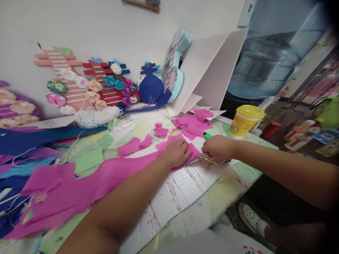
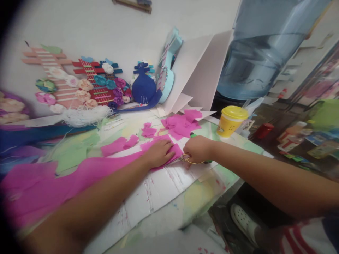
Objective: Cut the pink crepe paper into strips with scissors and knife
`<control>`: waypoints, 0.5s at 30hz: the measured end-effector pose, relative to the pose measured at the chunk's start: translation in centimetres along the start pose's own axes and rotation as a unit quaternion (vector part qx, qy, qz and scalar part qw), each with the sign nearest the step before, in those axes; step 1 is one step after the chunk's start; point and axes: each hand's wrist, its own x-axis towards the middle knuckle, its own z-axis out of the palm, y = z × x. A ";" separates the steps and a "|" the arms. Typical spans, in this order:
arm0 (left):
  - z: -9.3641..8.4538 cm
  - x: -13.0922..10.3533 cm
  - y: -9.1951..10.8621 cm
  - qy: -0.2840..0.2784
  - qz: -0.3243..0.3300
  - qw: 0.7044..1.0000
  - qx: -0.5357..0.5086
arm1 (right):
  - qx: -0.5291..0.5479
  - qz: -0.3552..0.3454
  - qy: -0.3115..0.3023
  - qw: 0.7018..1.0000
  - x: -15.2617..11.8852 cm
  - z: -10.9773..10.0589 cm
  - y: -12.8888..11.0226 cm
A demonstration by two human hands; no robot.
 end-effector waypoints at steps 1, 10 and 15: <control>0.0 0.0 0.0 0.001 0.000 1.000 0.000 | 0.005 -0.005 0.004 1.000 -0.1 0.0 -0.1; 0.3 0.0 -0.1 0.007 0.004 1.000 0.004 | 0.024 -0.017 0.020 0.999 0.4 0.3 -1.2; 0.4 0.0 -0.2 0.014 0.009 1.000 0.000 | 0.000 -0.002 0.025 1.000 0.6 0.3 -1.5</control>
